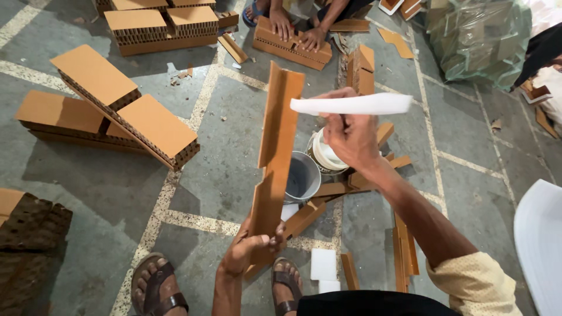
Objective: The person sits on a low stool and applies a white liquid from a bucket onto narrow cardboard strips using a white foam applicator. They repeatedly dip the applicator into the bucket and spread the liquid along the length of each strip, handling several pieces one at a time.
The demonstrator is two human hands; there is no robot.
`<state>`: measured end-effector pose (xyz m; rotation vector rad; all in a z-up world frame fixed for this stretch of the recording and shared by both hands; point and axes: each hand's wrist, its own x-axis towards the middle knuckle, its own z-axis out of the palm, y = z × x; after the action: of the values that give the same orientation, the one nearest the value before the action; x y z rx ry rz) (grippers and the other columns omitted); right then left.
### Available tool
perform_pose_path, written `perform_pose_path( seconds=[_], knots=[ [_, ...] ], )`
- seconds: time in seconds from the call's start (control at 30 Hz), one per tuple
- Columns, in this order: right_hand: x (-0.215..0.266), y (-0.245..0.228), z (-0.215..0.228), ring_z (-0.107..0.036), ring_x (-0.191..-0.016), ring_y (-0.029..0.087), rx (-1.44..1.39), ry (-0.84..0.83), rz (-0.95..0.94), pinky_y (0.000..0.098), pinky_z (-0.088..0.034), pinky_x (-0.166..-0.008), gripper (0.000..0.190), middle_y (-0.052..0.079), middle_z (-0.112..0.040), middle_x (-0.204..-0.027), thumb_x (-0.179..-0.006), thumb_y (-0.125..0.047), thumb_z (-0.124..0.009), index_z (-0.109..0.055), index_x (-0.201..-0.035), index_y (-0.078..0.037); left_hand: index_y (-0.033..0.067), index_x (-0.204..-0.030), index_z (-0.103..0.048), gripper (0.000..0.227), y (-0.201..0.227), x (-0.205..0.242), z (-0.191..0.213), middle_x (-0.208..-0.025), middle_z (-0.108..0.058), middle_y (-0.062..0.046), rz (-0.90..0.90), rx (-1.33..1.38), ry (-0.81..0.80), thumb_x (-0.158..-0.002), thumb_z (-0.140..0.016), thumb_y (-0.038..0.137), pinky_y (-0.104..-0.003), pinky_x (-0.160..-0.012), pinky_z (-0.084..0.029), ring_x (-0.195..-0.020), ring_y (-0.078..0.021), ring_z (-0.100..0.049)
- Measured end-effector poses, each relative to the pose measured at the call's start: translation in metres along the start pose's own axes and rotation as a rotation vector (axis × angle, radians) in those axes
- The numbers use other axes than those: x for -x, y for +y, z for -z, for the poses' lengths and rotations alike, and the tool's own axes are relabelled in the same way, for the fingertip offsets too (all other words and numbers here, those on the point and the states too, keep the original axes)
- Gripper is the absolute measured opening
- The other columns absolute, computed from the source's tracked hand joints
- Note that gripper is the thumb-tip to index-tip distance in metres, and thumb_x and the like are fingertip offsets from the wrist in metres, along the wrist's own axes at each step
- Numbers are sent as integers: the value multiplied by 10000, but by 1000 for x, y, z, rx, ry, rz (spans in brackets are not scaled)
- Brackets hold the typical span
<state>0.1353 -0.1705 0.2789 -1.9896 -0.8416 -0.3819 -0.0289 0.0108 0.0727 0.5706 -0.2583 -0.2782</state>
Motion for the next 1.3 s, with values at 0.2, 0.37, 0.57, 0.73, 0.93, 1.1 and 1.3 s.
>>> perform_pose_path(
  seconds=[0.2,0.37,0.57,0.73,0.93,1.1,1.3],
  knots=[
    [15,10,-23,-666,-667,109,192,-169,193,217,-551,-539,152,92,-712,-983,-1018,-32,-525,-634,-1094,41,15,-1448,-373,704,5,0,1,-982,-545,-99,6,-24,-37,-781,-581,104,-358,-658,-503,-766,-166,-524],
    [64,4,-45,-665,-735,166,159,-284,227,276,-531,-645,154,90,-692,-898,-960,-31,-567,-678,-1056,16,71,-1428,-411,718,-4,-5,19,-939,-608,-99,53,-149,113,-741,-600,155,-352,-636,-547,-724,-162,-581],
    [66,38,-15,-637,-583,71,-91,-227,-433,237,-528,-499,241,39,-760,-873,-967,-50,-632,-694,-1196,-7,-29,-1234,-555,436,-38,-7,79,-1025,-642,-111,44,121,217,-889,-657,218,-347,-730,-541,-847,-175,-625],
    [90,99,-21,-656,-645,104,162,-177,-401,273,-528,-561,182,86,-734,-798,-954,-87,-750,-730,-1083,40,-36,-1298,-548,548,-78,-10,131,-1018,-664,-165,57,284,401,-1004,-631,419,-388,-713,-568,-827,-233,-672],
    [109,186,-66,-732,-640,169,174,-170,-578,326,-596,-591,220,85,-739,-751,-806,-143,-763,-714,-955,11,-14,-1326,-533,772,-97,-10,152,-1052,-680,-173,86,362,527,-943,-518,656,-472,-792,-634,-934,-292,-719],
    [116,257,-104,-736,-747,324,466,-258,-439,423,-577,-697,234,182,-742,-791,-779,-192,-740,-738,-930,-14,8,-1286,-562,741,-103,-3,152,-1081,-715,-157,94,359,674,-929,-430,643,-485,-815,-622,-980,-277,-738],
    [147,337,-130,-719,-853,422,520,-242,-494,457,-574,-747,345,259,-719,-864,-667,-212,-759,-740,-937,3,-32,-1236,-643,583,-123,12,167,-1079,-739,-172,64,402,588,-1044,-486,496,-421,-790,-603,-889,-273,-708]
  ],
)
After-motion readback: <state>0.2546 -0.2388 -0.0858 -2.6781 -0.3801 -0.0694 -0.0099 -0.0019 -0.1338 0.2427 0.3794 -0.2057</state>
